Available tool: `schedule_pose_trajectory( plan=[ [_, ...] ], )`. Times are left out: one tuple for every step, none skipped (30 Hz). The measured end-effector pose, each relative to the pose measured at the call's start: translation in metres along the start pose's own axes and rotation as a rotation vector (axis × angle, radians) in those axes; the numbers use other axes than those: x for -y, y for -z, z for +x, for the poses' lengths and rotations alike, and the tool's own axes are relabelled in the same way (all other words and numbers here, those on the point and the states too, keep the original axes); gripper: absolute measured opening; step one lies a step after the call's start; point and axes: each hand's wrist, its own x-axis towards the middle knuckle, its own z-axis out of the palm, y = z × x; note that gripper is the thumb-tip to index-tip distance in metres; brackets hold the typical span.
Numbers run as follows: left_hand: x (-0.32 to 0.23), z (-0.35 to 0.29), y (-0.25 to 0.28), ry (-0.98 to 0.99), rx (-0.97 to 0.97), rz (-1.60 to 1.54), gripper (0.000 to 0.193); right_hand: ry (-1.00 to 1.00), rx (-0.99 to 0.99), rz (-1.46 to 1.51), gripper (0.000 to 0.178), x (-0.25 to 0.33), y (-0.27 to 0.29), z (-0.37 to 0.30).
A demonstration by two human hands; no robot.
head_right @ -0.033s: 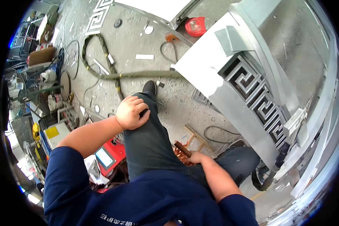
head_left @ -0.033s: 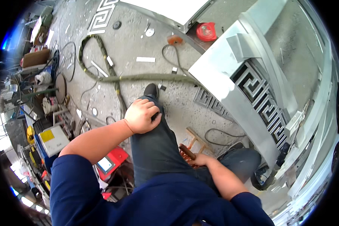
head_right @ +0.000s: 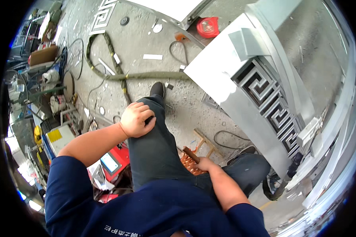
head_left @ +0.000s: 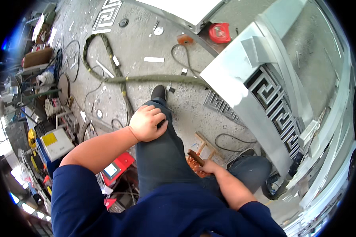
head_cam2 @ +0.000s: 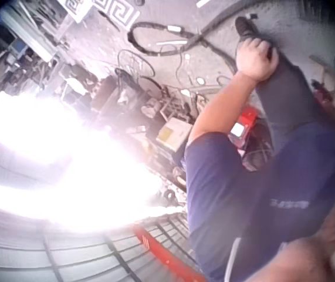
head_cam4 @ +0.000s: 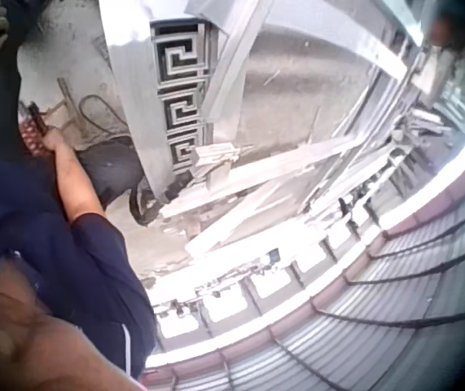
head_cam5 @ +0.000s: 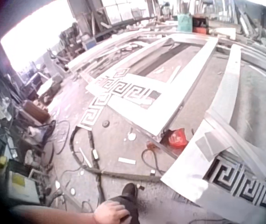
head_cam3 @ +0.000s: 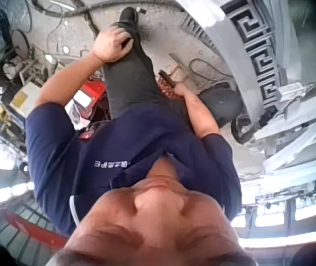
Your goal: The person welds decorative Greek key metal inserts into rectangular metal frames using a handheld welding tool. They position the inserts, weld them in place, and then flip the frames to weld the opposite side.
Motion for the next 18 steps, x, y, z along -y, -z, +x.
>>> schedule_pose_trajectory(
  plan=[
    [0.001, -0.007, 0.006, 0.033, 0.037, -0.023, 0.011, 0.04, -0.074, 0.03, 0.051, 0.005, -0.008, -0.007],
    [-0.001, -0.016, 0.018, 0.048, 0.058, -0.03, 0.011, 0.096, -0.17, 0.057, 0.05, 0.014, -0.016, -0.014],
    [-0.003, -0.032, 0.022, 0.062, 0.066, -0.041, 0.01, 0.154, -0.266, 0.084, 0.049, 0.023, -0.026, -0.021],
    [-0.004, -0.047, 0.028, 0.099, 0.094, -0.054, 0.011, 0.142, -0.318, 0.039, 0.055, 0.033, -0.041, -0.032],
    [-0.005, -0.06, 0.031, 0.14, 0.105, -0.055, 0.011, 0.134, -0.372, -0.006, 0.061, 0.044, -0.057, -0.044],
    [-0.004, -0.073, 0.032, 0.171, 0.111, -0.059, 0.011, 0.125, -0.436, -0.05, 0.068, 0.057, -0.067, -0.054],
    [-0.004, -0.085, 0.033, 0.206, 0.121, -0.055, 0.013, 0.106, -0.447, -0.024, 0.069, 0.071, -0.072, -0.067],
    [-0.001, -0.095, 0.034, 0.234, 0.133, -0.052, 0.015, 0.085, -0.464, 0.007, 0.071, 0.086, -0.076, -0.081],
    [0.003, -0.105, 0.036, 0.264, 0.14, -0.053, 0.015, 0.066, -0.482, 0.037, 0.072, 0.102, -0.077, -0.092],
    [0.006, -0.109, 0.041, 0.292, 0.148, -0.071, 0.015, 0.04, -0.452, 0.073, 0.072, 0.114, -0.075, -0.102],
    [0.014, -0.112, 0.044, 0.3, 0.132, -0.087, 0.014, 0.016, -0.422, 0.109, 0.073, 0.125, -0.074, -0.108],
    [0.022, -0.113, 0.048, 0.307, 0.115, -0.102, 0.013, -0.008, -0.394, 0.145, 0.073, 0.136, -0.072, -0.114],
    [0.033, -0.112, 0.052, 0.319, 0.121, -0.112, 0.015, -0.022, -0.374, 0.091, 0.07, 0.142, -0.075, -0.116],
    [0.044, -0.11, 0.058, 0.332, 0.117, -0.13, 0.016, -0.031, -0.344, 0.129, 0.068, 0.148, -0.078, -0.117],
    [0.055, -0.107, 0.062, 0.346, 0.12, -0.143, 0.016, -0.038, -0.315, 0.168, 0.065, 0.155, -0.08, -0.118],
    [0.065, -0.103, 0.065, 0.356, 0.119, -0.16, 0.017, -0.049, -0.292, 0.207, 0.063, 0.159, -0.084, -0.118],
    [0.073, -0.1, 0.068, 0.387, 0.131, -0.169, 0.017, 0.001, -0.353, 0.277, 0.053, 0.155, -0.094, -0.116],
    [0.081, -0.098, 0.07, 0.402, 0.149, -0.171, 0.018, 0.022, -0.361, 0.338, 0.056, 0.169, -0.099, -0.121]
  ],
)
